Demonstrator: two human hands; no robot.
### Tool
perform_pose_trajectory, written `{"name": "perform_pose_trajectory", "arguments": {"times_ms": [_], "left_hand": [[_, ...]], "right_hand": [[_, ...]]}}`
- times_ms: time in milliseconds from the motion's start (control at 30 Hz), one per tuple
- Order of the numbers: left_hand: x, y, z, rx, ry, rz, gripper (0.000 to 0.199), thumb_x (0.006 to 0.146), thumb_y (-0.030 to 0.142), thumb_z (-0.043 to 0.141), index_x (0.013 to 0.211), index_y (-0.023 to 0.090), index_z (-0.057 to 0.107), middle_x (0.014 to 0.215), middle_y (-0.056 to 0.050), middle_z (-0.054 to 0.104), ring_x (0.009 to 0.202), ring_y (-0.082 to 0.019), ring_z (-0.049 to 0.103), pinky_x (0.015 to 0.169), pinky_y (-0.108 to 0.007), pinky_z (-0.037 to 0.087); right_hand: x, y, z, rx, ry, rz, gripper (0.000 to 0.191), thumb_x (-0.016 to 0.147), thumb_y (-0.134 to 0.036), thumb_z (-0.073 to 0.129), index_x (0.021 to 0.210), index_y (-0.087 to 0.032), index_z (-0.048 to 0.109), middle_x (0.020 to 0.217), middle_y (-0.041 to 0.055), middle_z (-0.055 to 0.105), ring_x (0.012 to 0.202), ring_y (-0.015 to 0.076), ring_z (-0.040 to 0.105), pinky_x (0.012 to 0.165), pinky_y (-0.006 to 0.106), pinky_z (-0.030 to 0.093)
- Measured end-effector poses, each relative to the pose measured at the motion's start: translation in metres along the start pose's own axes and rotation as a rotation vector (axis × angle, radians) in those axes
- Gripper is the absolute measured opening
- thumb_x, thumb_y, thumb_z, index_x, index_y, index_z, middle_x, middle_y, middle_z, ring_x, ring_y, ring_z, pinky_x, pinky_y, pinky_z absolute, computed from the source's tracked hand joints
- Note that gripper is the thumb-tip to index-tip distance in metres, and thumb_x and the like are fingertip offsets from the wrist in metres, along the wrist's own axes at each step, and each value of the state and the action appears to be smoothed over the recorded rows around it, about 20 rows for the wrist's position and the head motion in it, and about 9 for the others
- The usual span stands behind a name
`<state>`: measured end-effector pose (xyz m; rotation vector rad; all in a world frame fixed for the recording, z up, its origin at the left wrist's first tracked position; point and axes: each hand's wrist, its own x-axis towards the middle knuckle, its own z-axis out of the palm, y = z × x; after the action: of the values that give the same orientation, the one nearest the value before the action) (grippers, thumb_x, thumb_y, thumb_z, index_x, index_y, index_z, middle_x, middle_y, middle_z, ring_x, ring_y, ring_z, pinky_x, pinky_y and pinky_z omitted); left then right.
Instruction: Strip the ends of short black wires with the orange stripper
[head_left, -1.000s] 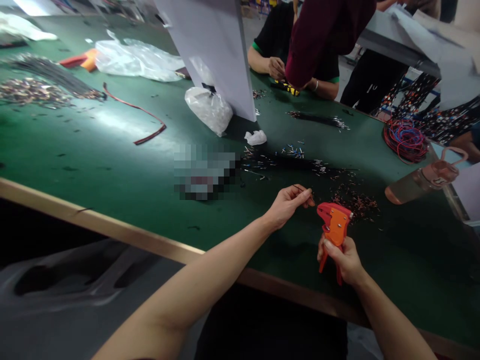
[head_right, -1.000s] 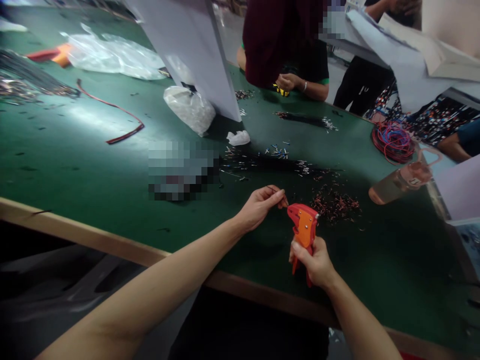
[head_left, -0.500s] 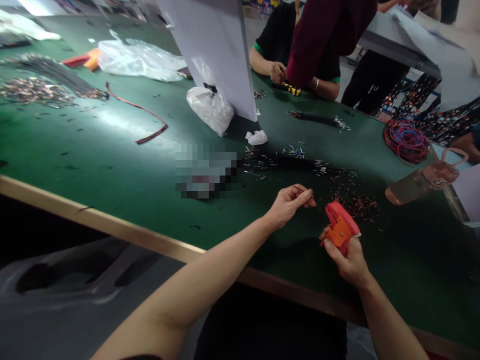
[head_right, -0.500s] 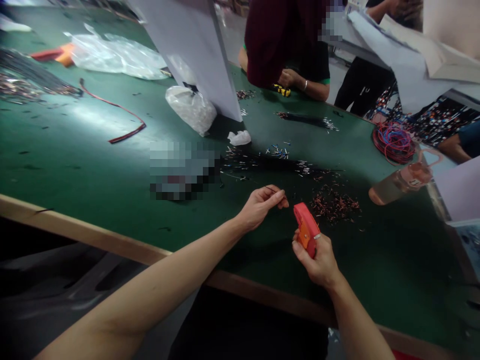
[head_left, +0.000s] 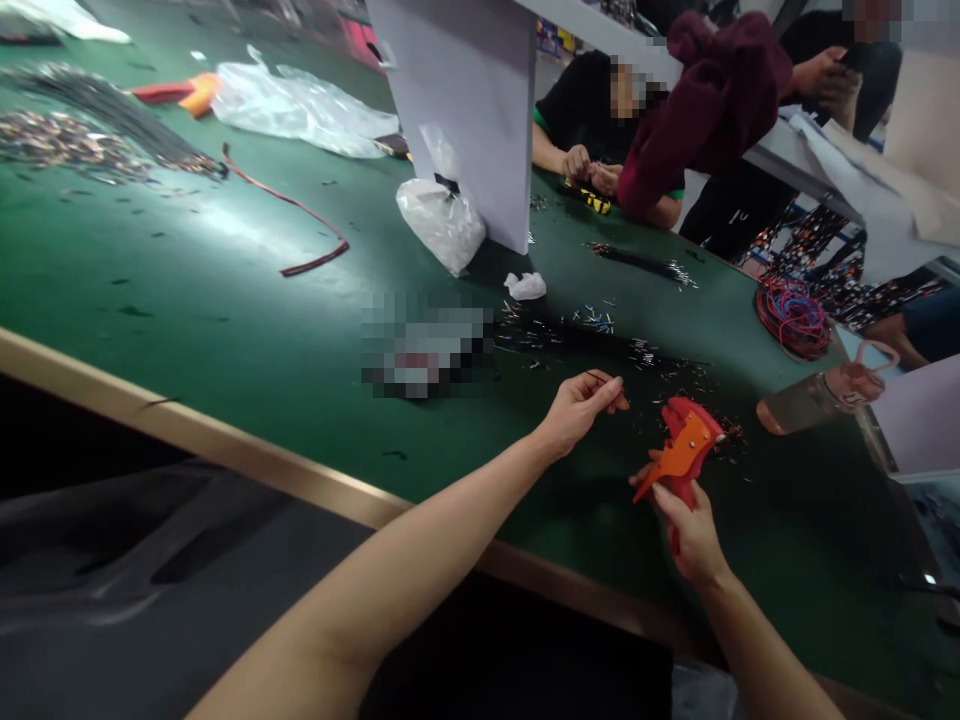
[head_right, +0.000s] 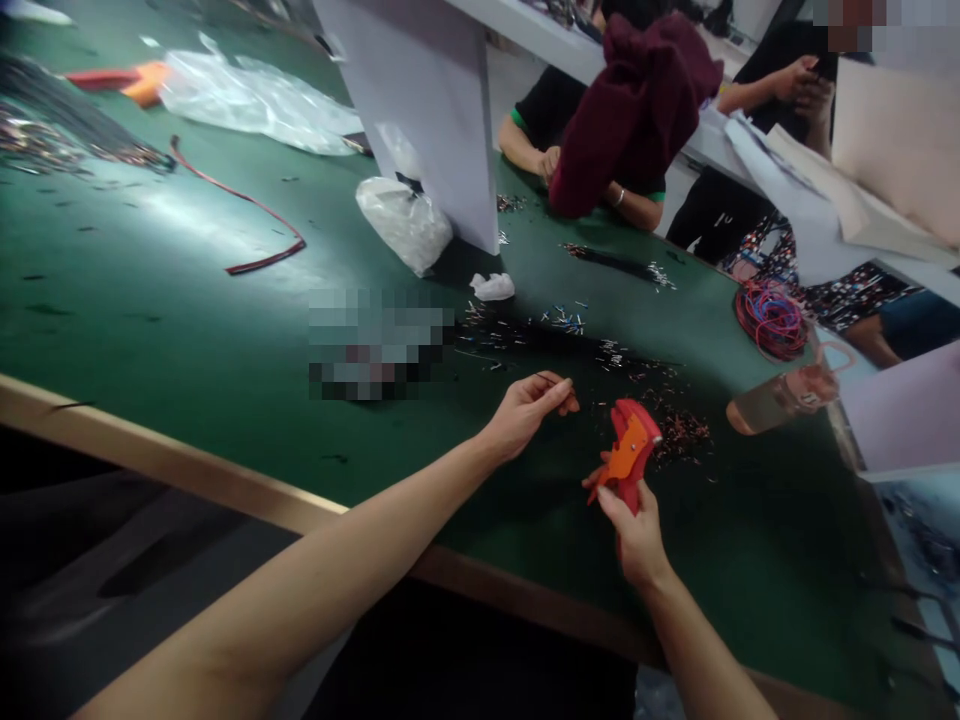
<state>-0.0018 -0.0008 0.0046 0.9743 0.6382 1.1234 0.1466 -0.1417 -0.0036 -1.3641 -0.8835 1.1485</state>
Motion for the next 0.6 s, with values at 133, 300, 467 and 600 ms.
{"name": "perform_pose_trajectory", "arguments": {"times_ms": [133,300,467,600], "left_hand": [[0.001,0.002,0.0,-0.014,-0.006,0.006,0.037,0.069,0.05,0.074,0.067,0.016,0.06,0.061,-0.001,0.066,0.055,-0.01,0.051,0.06,-0.026,0.043],[0.002,0.0,-0.002,0.002,-0.018,0.013,0.037,0.069,0.05,0.074,0.069,0.016,0.06,0.061,-0.002,0.066,0.055,-0.01,0.052,0.06,-0.026,0.042],[0.001,0.001,-0.002,0.014,-0.048,0.011,0.04,0.068,0.052,0.074,0.069,0.015,0.06,0.061,-0.002,0.066,0.055,-0.01,0.052,0.06,-0.026,0.042],[0.0,0.002,-0.001,0.023,-0.063,0.004,0.042,0.066,0.055,0.074,0.069,0.015,0.06,0.061,-0.002,0.066,0.055,-0.01,0.052,0.059,-0.026,0.042]], "right_hand": [[0.003,-0.01,0.001,0.111,-0.065,0.025,0.036,0.073,-0.037,0.073,0.102,-0.018,0.066,0.082,0.0054,0.068,0.075,0.0228,0.065,0.075,0.038,0.052],[0.004,-0.017,0.001,0.066,-0.201,0.016,0.034,0.074,-0.039,0.072,0.099,-0.016,0.067,0.081,0.0074,0.069,0.074,0.0234,0.064,0.072,0.038,0.051],[0.006,-0.01,0.0,0.101,-0.217,0.036,0.032,0.075,-0.038,0.072,0.098,-0.016,0.068,0.081,0.0065,0.069,0.073,0.0217,0.064,0.073,0.037,0.051],[0.007,-0.004,-0.001,0.112,-0.205,0.038,0.029,0.074,-0.037,0.073,0.094,-0.016,0.068,0.077,0.0056,0.068,0.068,0.0199,0.063,0.068,0.035,0.051]]}}
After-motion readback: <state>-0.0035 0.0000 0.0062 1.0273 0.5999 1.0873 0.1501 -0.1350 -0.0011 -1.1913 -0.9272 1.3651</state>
